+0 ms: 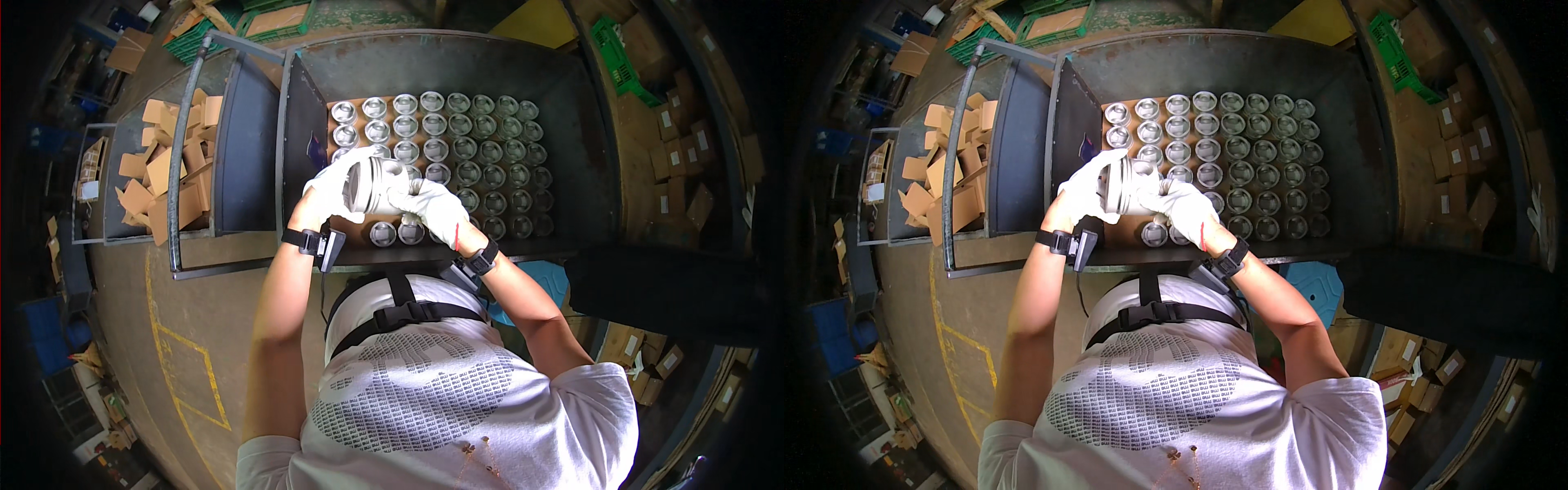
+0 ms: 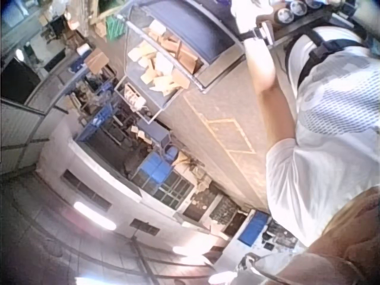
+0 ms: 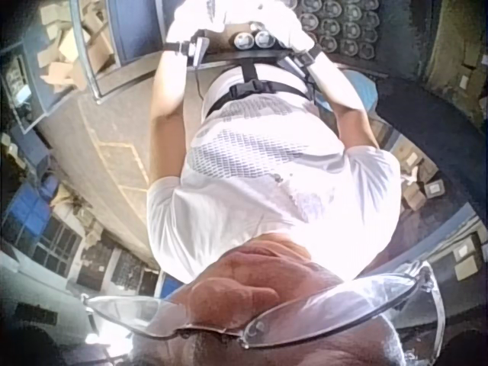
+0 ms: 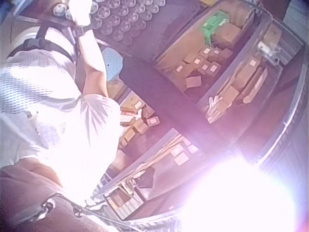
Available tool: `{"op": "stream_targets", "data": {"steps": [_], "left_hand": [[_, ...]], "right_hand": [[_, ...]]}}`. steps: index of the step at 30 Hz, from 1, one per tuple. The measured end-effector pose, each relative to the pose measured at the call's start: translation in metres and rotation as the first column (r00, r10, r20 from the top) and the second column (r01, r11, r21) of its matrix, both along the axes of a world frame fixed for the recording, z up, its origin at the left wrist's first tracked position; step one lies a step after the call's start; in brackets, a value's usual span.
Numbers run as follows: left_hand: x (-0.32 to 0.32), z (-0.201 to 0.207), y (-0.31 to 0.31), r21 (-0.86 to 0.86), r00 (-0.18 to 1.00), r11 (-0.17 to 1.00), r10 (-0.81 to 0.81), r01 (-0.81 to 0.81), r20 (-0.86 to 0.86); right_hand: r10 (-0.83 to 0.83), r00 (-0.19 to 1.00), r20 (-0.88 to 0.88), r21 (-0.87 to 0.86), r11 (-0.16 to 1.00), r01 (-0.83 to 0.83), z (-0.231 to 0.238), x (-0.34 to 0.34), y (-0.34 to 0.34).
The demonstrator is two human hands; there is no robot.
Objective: Inspecting engine pistons for quality and sorting them into defective part bins.
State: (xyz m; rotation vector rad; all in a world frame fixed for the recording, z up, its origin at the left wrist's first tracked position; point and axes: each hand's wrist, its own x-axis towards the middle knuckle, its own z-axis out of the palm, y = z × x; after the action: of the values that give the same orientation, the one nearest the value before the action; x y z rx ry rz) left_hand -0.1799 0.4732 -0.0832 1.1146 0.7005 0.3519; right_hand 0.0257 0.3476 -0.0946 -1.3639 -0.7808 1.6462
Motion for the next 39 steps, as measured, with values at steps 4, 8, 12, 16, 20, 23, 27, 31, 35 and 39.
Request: {"op": "stream_targets", "data": {"steps": [4,8,12,16,20,23,27,31,35,39], "left_hand": [[-0.007,-0.018,0.013,0.456,0.964,0.853,-0.182,0.253,-0.194],[0.001,0.002,0.010,0.446,0.955,0.852,-0.189,0.274,-0.227],[0.006,0.017,0.005,-0.050,0.982,0.997,-0.074,0.067,-0.176],[0.012,0.026,0.002,-0.002,0.959,0.996,-0.087,0.090,-0.270],[0.010,0.017,0.004,-0.119,0.970,0.993,-0.035,0.006,-0.241],[0.010,0.013,0.001,0.105,0.978,0.990,-0.073,0.094,-0.194],[0.016,0.024,0.000,0.005,0.969,1.000,-0.024,0.026,-0.245],[0.010,0.010,0.003,0.166,0.981,0.980,-0.076,0.106,-0.180],[0.014,0.015,0.003,-0.073,0.966,0.997,-0.017,-0.002,-0.259],[0.003,-0.009,0.004,0.351,0.984,0.926,-0.093,0.141,-0.149]], "right_hand": [[0.051,0.991,0.127,0.075,0.995,-0.061,-0.002,-0.002,-0.003],[0.045,0.987,0.156,0.137,0.988,-0.067,-0.009,0.003,-0.006],[0.046,0.988,0.148,0.080,0.995,-0.058,-0.011,0.000,-0.007],[0.025,0.993,0.112,0.098,0.994,-0.036,0.000,-0.001,-0.009],[0.026,0.987,0.161,0.116,0.992,-0.045,-0.021,0.001,-0.008],[0.037,0.992,0.122,0.058,0.997,-0.045,-0.034,0.003,-0.008],[0.008,0.988,0.155,0.143,0.989,-0.031,-0.018,0.000,-0.008],[-0.002,0.992,0.129,0.144,0.990,-0.016,-0.008,-0.003,-0.009],[0.027,0.977,0.210,0.099,0.994,-0.049,-0.002,0.001,-0.009],[0.067,0.960,0.271,0.090,0.991,-0.095,-0.008,0.000,-0.008]]}}
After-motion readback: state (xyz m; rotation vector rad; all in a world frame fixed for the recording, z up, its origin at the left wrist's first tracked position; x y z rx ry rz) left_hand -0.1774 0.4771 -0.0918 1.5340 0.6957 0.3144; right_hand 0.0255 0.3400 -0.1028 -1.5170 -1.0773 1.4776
